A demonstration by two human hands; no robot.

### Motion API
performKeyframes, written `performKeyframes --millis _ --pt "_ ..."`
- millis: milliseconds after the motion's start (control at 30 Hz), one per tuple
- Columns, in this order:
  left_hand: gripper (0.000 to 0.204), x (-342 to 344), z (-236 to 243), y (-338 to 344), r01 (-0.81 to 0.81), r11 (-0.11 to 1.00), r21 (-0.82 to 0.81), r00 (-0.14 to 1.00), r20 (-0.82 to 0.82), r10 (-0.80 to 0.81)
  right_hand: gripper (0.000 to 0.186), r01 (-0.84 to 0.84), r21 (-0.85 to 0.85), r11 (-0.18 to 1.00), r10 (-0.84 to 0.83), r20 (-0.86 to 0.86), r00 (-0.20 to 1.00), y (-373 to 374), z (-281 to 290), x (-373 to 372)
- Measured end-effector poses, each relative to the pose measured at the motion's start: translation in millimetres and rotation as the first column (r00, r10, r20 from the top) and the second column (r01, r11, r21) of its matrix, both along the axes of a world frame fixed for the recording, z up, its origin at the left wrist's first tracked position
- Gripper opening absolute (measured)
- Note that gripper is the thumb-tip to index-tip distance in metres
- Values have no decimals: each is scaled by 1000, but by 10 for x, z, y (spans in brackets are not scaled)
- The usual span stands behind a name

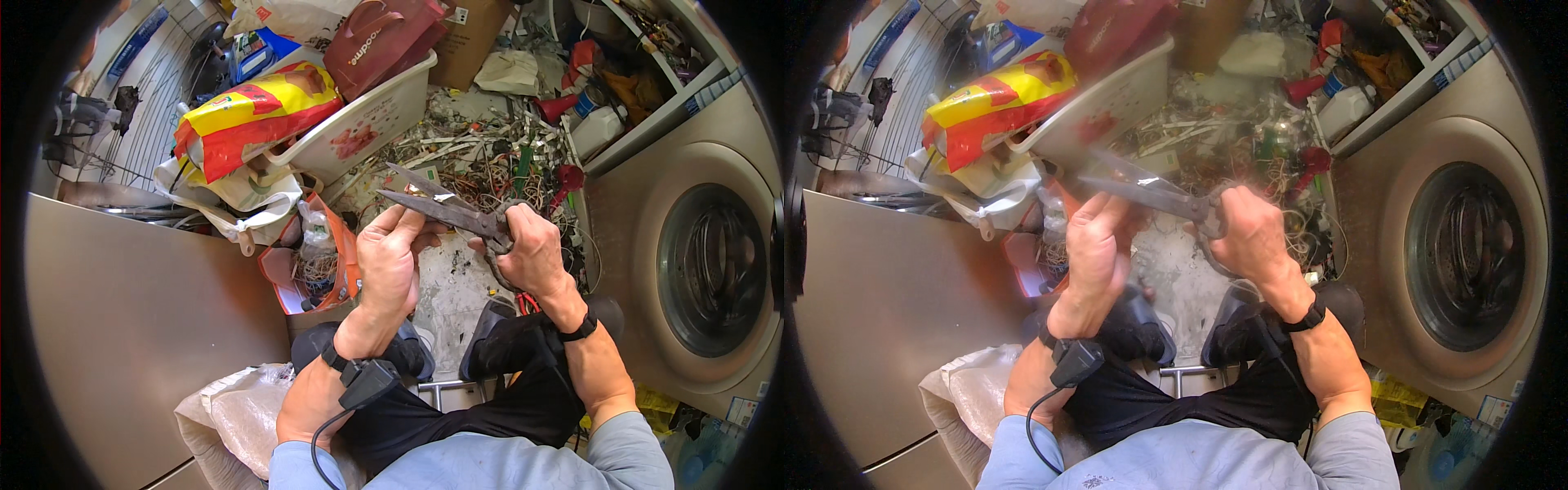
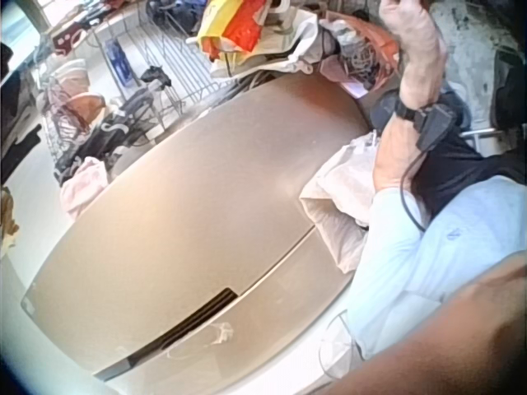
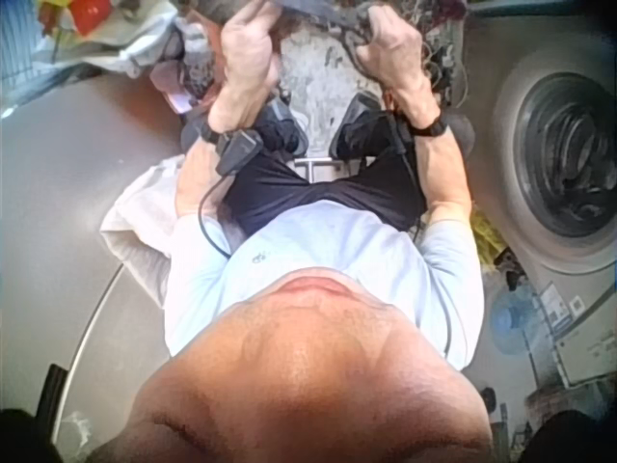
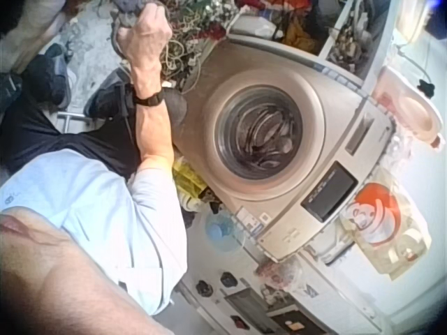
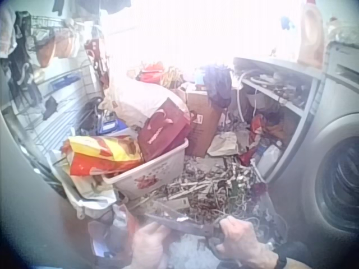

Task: Stripping insulation from wires and manipulating small electronic components in a cluttered workspace.

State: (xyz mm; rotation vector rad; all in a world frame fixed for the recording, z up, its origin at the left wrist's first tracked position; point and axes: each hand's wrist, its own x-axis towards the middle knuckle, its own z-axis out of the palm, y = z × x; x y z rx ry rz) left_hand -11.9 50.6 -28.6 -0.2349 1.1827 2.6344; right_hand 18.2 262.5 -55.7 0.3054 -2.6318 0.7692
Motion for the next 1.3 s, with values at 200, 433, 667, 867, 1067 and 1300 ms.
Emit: performKeyframes --millis 200,433,667,867,1067,1300 --pt "15 51 -39 35 18 977 -210 992 -117 -44 46 -29 61 998 31 -24 999 -64 101 -13" --pt "16 25 40 82 34 992 -124 998 -53 -41 53 7 -44 999 -2 108 994 -33 62 39" --pt "15 16 -4 78 14 965 -262 996 -85 -38 57 -6 -98 995 16 98 995 -37 32 62" --pt "16 23 21 109 -86 868 -489 984 -179 -3 51 -43 -176 983 93 288 953 -25 83 89" --pt "16 15 45 150 -125 866 -484 973 -232 11 50 -48 -89 995 58 113 992 23 5 73" --pt "18 -9 8 107 8 962 -274 995 -96 -35 36 -17 -252 968 85 263 961 3 -4 141"
